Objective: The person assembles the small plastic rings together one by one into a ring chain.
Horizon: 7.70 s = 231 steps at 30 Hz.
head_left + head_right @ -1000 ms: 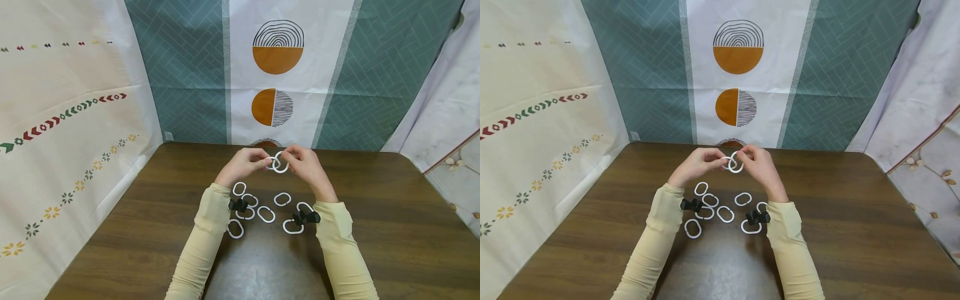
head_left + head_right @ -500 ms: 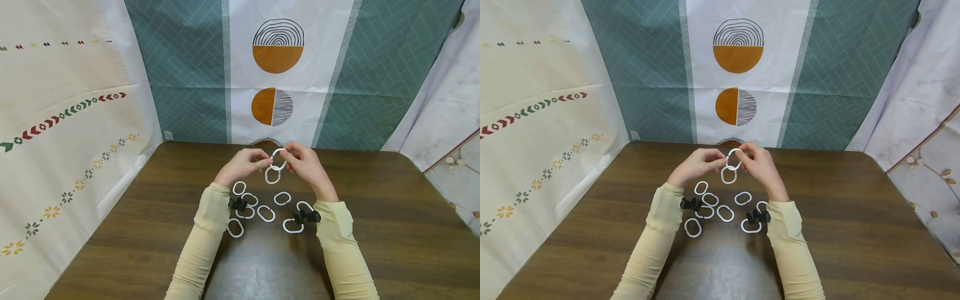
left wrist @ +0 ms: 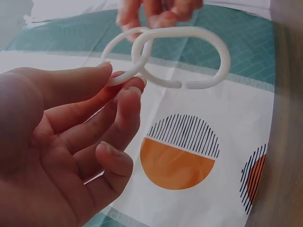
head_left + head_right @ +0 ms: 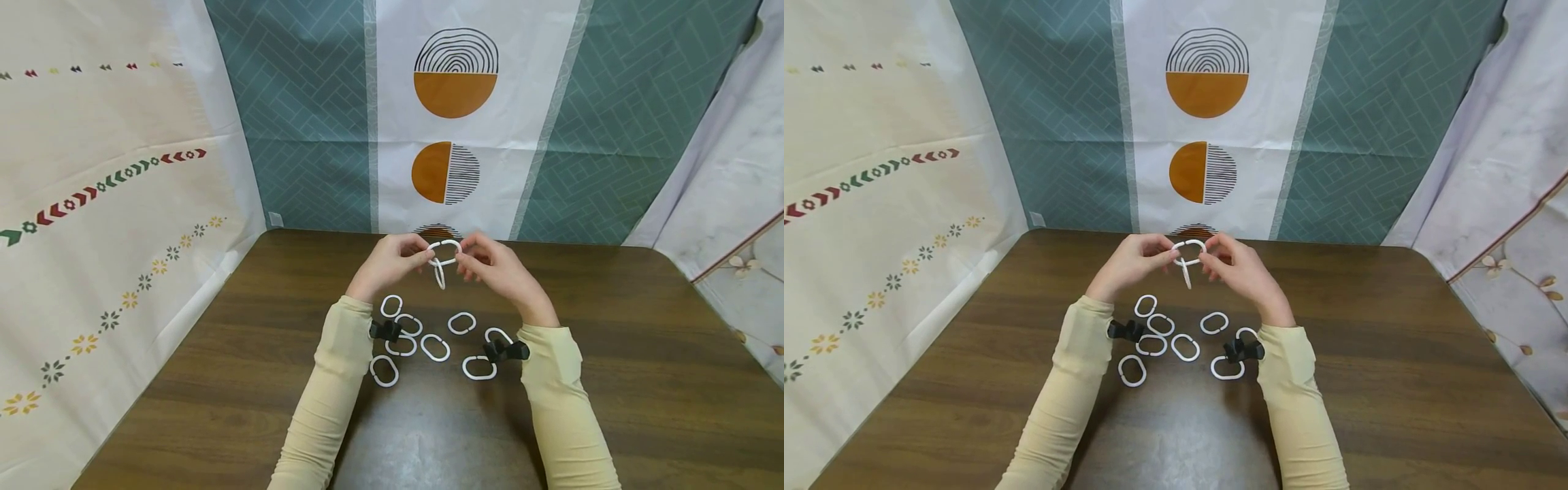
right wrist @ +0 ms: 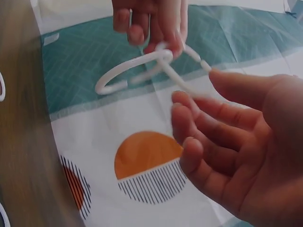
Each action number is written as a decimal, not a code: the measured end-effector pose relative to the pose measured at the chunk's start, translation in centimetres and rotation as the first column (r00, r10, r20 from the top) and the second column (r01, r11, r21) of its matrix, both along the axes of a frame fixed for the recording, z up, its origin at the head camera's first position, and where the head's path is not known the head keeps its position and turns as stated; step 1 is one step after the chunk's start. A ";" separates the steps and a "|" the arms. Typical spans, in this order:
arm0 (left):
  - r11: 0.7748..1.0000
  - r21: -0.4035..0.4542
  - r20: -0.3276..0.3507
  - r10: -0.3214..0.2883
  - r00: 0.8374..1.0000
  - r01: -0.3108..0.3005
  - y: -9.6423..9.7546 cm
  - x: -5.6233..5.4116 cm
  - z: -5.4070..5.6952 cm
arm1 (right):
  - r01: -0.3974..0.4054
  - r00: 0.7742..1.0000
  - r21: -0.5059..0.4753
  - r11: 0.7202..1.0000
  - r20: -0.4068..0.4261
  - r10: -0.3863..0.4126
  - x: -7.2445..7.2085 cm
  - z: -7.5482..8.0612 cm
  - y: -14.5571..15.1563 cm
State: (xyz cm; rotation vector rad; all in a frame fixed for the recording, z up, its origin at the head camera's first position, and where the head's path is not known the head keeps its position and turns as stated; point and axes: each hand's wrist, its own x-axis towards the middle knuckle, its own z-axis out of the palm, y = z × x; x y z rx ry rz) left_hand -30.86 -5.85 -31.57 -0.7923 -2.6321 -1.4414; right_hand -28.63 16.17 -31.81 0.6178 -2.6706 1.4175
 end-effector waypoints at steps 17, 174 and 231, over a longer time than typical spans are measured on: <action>0.999 0.018 0.033 0.029 0.999 -0.030 -0.8 -0.2 0.0 | -0.258 0.956 0.368 0.894 0.231 0.181 -3.1 -5.6 2.3; 0.974 -0.140 0.062 -0.170 0.984 0.177 0.5 -0.6 -0.9 | -0.027 0.963 0.302 0.953 -0.249 0.106 -0.3 1.1 -1.9; 0.996 0.072 0.137 0.049 0.989 -0.059 -4.3 -1.1 -0.2 | -0.503 0.838 0.742 0.444 0.293 0.461 -0.4 -6.6 -5.0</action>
